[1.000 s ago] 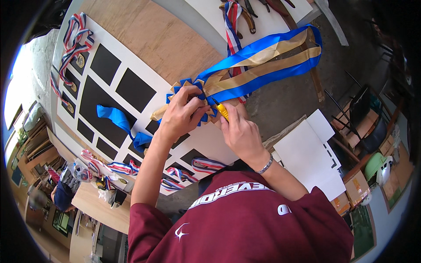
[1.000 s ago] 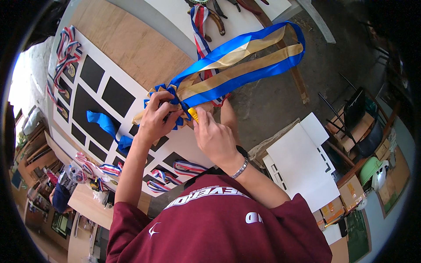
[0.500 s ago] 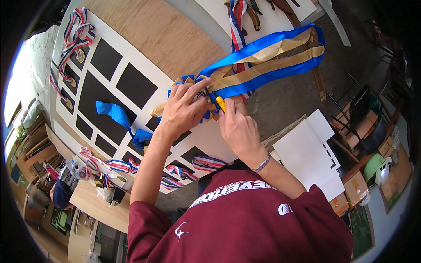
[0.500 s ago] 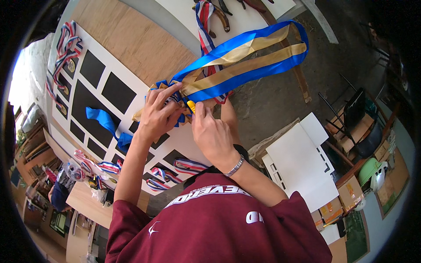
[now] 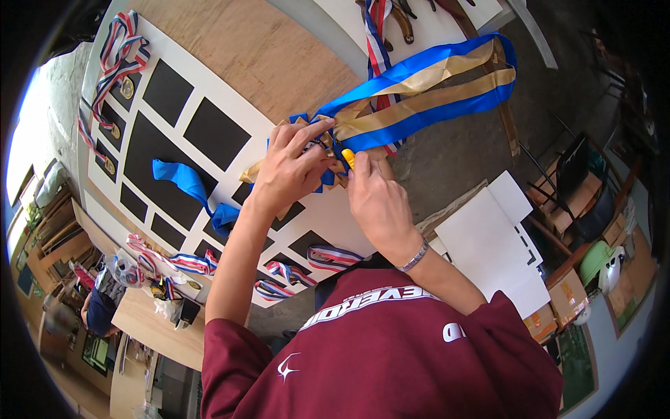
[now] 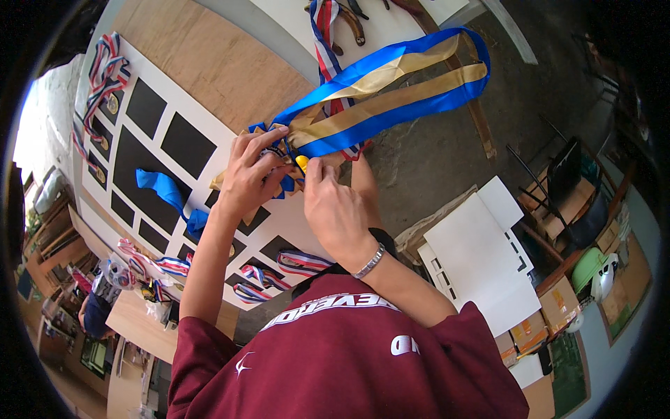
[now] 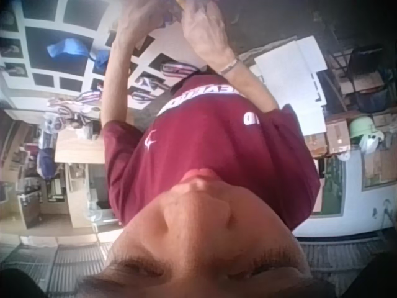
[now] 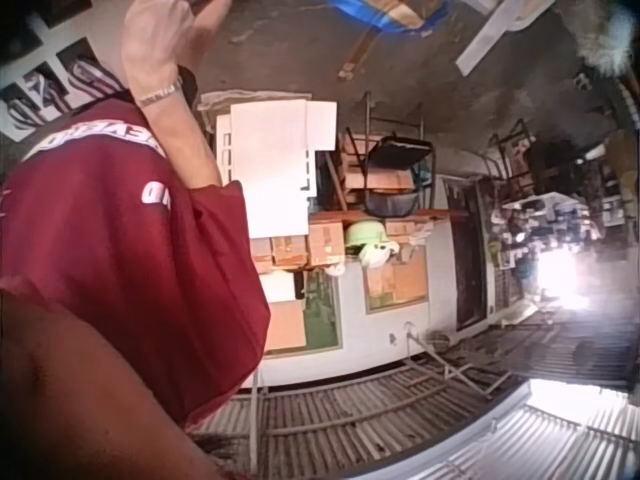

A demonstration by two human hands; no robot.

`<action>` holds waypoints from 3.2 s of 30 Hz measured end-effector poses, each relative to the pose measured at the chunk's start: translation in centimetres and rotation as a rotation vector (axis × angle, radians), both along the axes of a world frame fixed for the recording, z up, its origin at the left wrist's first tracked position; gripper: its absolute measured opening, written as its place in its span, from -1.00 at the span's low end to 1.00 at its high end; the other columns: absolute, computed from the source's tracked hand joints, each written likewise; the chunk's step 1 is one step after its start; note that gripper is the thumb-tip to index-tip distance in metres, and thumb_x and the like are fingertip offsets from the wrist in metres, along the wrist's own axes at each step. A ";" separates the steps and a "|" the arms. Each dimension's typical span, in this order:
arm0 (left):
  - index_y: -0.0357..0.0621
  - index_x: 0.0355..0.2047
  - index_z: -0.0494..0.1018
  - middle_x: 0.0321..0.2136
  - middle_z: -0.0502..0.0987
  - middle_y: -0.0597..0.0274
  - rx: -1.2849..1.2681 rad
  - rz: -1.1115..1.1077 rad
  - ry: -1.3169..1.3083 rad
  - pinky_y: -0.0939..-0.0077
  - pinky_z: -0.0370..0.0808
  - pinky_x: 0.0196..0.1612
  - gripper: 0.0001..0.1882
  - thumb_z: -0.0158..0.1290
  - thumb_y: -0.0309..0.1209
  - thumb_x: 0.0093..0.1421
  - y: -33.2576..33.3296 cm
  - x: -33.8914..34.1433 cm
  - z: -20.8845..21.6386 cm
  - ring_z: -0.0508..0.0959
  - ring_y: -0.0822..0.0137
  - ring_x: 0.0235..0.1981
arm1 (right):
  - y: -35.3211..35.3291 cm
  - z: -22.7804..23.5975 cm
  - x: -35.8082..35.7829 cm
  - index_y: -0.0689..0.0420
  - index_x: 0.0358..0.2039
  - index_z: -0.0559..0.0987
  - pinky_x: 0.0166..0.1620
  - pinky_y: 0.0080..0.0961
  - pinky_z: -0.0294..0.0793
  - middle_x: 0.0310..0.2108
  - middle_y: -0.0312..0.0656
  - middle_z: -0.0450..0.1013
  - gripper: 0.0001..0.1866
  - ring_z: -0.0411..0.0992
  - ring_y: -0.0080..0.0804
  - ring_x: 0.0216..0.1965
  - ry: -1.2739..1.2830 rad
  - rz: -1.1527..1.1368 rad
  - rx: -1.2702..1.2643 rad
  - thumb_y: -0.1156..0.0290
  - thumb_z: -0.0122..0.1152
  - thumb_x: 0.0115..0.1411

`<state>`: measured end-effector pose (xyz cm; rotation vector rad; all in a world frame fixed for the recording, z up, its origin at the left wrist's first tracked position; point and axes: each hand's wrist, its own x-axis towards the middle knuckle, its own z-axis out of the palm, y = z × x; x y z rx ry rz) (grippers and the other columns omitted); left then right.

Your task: The person assembles a blue and gold award ribbon by folding the ribbons and securing them with a yellow utility knife. They then apply glue to the back of the ribbon and attach a circular center emblem. Finally, the person places the completed ribbon onto a black square on a white display board and uses a tape measure to check the dimensions.

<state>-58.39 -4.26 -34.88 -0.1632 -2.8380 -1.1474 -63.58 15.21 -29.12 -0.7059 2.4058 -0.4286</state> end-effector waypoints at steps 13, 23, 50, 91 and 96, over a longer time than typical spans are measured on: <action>-0.03 -0.24 0.52 0.10 0.61 0.25 0.080 0.027 0.021 0.12 0.39 0.15 -0.69 0.41 -0.49 0.06 0.0 0.0 -0.5 0.53 0.09 0.03 | -0.1 -0.6 0.1 0.24 -0.06 0.34 -0.45 0.04 0.65 -0.33 0.19 0.58 -0.79 0.64 0.22 -0.42 -0.031 -0.052 -0.010 0.40 0.11 0.46; -0.04 0.15 0.52 0.01 0.59 0.17 0.048 0.036 -0.017 0.14 0.42 0.13 -0.40 0.43 -0.43 0.09 -0.1 0.1 -0.4 0.54 0.08 0.03 | 0.0 -0.7 0.2 0.25 0.04 0.35 -0.39 0.07 0.67 -0.31 0.22 0.61 -0.72 0.65 0.24 -0.37 -0.040 -0.041 -0.004 0.40 0.13 0.42; -0.03 0.09 0.54 -0.03 0.66 0.26 -0.065 -0.020 0.158 0.18 0.47 0.05 -0.47 0.43 -0.45 0.10 -0.2 0.4 -1.1 0.58 0.11 -0.04 | 0.9 -1.7 0.8 0.21 0.04 0.35 -0.33 0.18 0.58 -0.25 0.27 0.59 -0.71 0.59 0.38 -0.33 -0.024 -0.097 -0.176 0.36 0.17 0.44; -0.04 -0.17 0.65 -0.16 0.60 0.21 -0.138 0.091 0.119 0.14 0.45 0.03 -0.68 0.30 -0.55 0.02 0.4 0.4 -0.6 0.56 0.10 -0.08 | 1.6 -1.7 -1.3 0.21 0.02 0.43 -0.25 -0.02 0.65 -0.26 0.10 0.60 -0.69 0.62 0.14 -0.26 -0.002 -0.077 -0.294 0.31 0.23 0.42; -0.07 -0.22 0.65 -0.09 0.63 0.23 -0.223 0.058 0.253 0.23 0.52 0.10 -0.74 0.34 -0.52 0.04 0.3 0.5 -0.6 0.61 0.21 -0.02 | 1.5 -1.0 -1.2 0.21 0.01 0.44 -0.18 -0.04 0.64 -0.24 0.09 0.58 -0.71 0.60 0.16 -0.21 -0.085 -0.105 -0.210 0.33 0.24 0.42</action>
